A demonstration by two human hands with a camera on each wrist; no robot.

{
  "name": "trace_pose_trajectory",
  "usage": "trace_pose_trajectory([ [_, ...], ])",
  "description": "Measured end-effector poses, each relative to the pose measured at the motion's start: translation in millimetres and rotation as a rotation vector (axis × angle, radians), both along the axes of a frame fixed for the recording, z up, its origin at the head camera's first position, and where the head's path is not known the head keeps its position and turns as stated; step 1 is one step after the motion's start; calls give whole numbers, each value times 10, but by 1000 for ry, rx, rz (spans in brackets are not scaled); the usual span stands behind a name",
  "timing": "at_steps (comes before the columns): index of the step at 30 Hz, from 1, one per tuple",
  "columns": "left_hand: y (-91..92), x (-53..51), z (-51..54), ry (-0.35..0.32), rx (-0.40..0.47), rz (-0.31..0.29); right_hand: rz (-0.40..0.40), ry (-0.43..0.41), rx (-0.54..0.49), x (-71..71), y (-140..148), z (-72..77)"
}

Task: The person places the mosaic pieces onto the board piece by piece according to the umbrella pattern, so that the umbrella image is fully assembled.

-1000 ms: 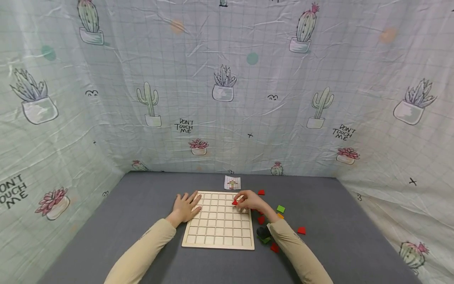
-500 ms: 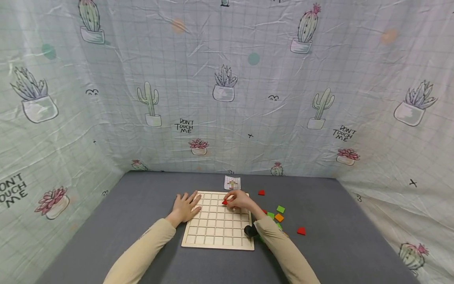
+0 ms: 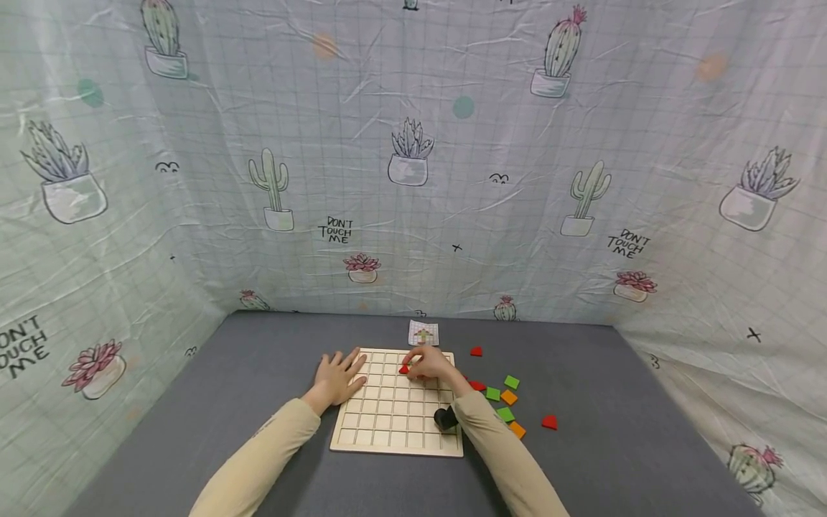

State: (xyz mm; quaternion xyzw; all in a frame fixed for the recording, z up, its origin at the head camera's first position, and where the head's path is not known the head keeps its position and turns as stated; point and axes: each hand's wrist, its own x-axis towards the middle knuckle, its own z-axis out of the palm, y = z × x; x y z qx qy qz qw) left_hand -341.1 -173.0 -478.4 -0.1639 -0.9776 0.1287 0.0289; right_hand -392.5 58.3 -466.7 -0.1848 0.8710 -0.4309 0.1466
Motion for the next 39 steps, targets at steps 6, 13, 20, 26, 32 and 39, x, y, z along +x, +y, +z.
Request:
trace_pose_trajectory([
  [6, 4, 14, 10, -3, 24, -4, 22, -18, 2, -11, 11, 8],
  [13, -7, 13, 10, 4, 41, -8, -14, -71, 4, -40, 24, 8],
  [20, -9, 7, -2, 3, 25, -3, 9, -23, 19, -15, 20, 7],
  [26, 11, 18, 10, 2, 24, -1, 1, -26, -4, 6, 41, 17],
  [32, -5, 29, 4, 9, 33, -10, 15, -39, -83, 45, 91, 42],
  [39, -5, 24, 10, 13, 30, -16, 31, 10, -108, 102, 207, 152],
])
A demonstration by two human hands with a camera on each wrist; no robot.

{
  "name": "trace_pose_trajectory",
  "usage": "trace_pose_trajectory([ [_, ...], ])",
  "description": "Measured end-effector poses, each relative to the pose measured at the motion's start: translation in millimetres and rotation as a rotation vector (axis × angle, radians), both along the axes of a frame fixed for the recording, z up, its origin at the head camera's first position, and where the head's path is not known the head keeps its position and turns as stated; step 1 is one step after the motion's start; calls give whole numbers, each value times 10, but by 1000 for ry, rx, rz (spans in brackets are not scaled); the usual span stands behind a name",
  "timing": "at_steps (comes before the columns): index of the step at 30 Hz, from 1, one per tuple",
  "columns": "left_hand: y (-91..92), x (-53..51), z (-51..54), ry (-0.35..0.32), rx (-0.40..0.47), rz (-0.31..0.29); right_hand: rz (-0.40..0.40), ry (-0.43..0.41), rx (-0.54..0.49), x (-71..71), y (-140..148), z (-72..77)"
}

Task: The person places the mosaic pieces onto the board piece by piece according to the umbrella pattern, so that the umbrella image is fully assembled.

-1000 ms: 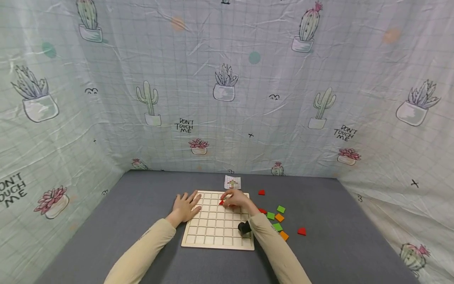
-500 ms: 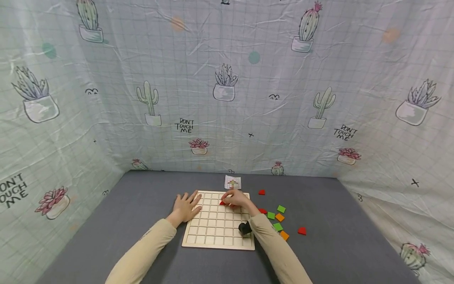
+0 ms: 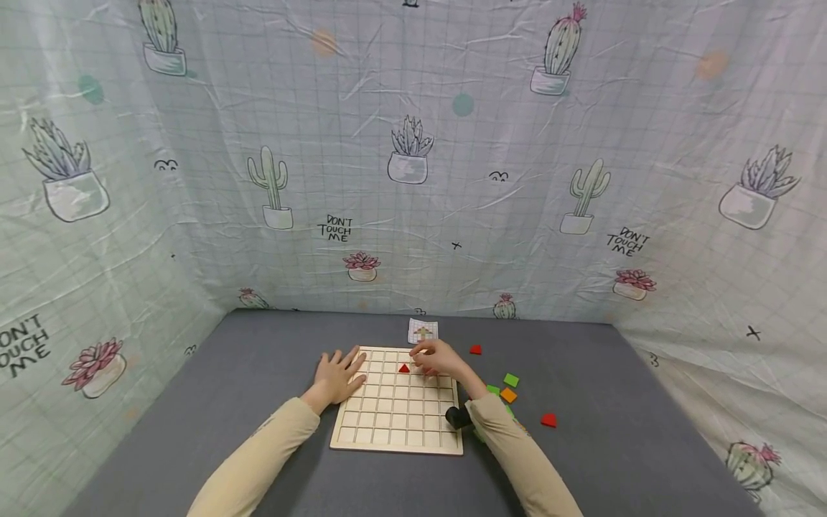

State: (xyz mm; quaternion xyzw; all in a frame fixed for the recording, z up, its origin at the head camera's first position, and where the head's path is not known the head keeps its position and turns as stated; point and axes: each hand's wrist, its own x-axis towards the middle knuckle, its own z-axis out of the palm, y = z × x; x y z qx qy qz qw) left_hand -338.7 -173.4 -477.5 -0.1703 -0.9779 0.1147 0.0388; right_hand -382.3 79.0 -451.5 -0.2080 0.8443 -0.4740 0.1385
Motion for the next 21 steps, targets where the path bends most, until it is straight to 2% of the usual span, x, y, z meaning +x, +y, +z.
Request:
trace_pose_trajectory([
  [12, 15, 44, 70, -22, 11, -6, 12, 22, -16, 127, 417, 166],
  [16, 11, 34, 62, -19, 5, -7, -11, 12, -16, 197, 567, 231],
  [21, 9, 21, 35, -20, 15, -8, 1, 40, 0, 272, 743, 279],
])
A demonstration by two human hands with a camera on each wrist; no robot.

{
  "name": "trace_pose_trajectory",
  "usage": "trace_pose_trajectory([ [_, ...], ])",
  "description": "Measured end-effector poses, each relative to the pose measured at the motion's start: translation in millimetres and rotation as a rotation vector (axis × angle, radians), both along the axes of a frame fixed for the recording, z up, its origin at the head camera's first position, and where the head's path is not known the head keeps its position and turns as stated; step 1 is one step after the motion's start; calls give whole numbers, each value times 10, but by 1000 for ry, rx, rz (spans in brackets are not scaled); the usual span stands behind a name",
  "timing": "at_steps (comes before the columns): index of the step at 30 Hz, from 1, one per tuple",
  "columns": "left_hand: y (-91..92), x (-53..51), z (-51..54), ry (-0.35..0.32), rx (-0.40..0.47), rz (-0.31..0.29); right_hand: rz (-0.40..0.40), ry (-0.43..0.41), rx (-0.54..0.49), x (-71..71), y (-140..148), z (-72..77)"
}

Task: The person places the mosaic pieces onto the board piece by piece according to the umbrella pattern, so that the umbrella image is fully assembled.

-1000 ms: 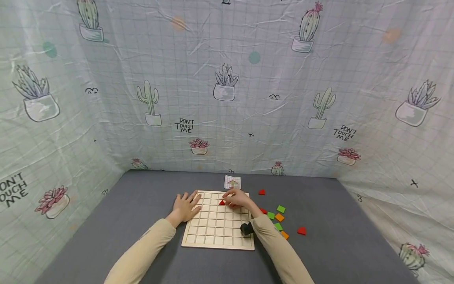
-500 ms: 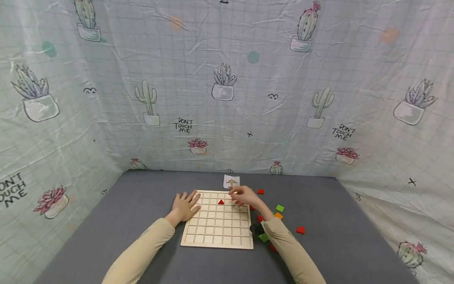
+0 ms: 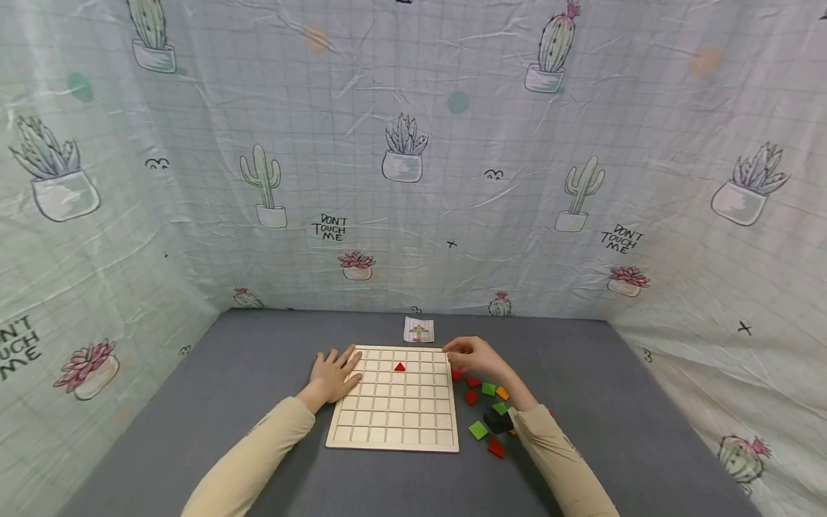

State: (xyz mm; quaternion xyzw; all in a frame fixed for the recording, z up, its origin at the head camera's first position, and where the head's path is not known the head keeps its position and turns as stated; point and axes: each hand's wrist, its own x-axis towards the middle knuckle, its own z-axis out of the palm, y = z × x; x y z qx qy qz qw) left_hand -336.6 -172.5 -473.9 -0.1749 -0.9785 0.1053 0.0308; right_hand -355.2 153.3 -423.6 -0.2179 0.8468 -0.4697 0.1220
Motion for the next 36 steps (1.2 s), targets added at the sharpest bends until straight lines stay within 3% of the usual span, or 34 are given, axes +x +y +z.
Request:
trace_pose_trajectory([
  [6, -5, 8, 10, 6, 5, 0, -40, 8, 31, 13, 162, -11],
  [13, -5, 26, 31, 7, 17, 0, -31, 28, 60, 15, 331, -74],
  [18, -8, 8, 4, -1, 29, 0, -24, -8, 60, -4, 399, -160],
  [27, -6, -4, -4, -4, 35, 2, -34, -42, 56, -82, 422, -352],
  [36, -15, -25, -31, 3, 33, 3, -54, -37, 127, -178, 331, -386],
])
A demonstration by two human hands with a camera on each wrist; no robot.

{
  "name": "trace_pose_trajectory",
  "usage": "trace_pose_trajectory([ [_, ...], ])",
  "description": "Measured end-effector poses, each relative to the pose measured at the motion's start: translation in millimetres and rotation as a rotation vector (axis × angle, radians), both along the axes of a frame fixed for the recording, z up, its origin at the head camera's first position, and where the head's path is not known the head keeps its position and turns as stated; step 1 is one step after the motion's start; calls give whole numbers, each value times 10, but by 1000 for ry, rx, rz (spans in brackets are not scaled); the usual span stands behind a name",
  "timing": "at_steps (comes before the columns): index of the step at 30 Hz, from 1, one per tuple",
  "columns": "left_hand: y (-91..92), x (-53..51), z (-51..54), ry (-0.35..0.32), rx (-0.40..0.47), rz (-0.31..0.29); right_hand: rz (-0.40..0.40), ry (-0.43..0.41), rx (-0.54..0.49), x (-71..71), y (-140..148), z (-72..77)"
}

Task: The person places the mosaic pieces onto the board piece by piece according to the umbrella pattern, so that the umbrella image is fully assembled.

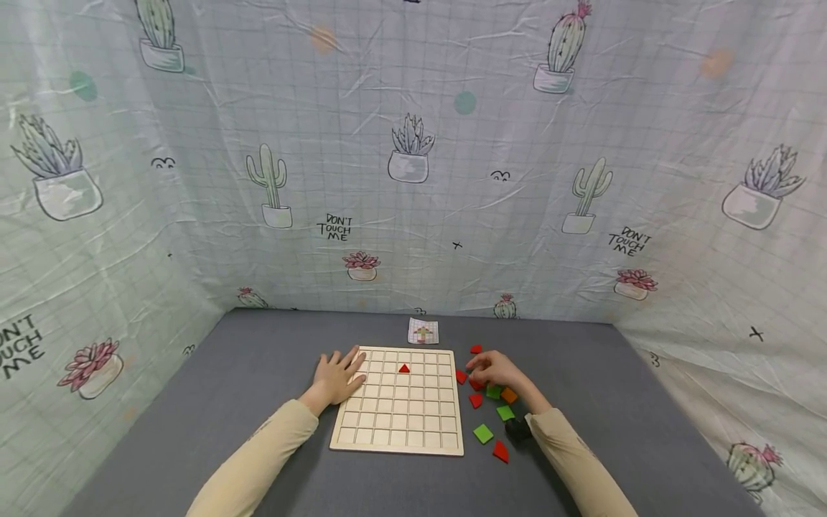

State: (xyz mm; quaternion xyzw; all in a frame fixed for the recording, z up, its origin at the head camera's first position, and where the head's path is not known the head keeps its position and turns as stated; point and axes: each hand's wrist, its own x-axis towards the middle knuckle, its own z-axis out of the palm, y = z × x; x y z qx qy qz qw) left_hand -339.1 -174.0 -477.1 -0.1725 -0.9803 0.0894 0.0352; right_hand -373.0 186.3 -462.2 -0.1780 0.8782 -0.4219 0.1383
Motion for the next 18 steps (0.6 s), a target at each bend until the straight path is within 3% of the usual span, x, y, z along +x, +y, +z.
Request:
trace_pose_trajectory([
  [7, 3, 4, -18, 0, 6, -3, 21, 8, 63, -122, -75, -13],
  [18, 3, 8, -14, -1, 23, 2, 16, -14, 127, -181, -167, -8],
])
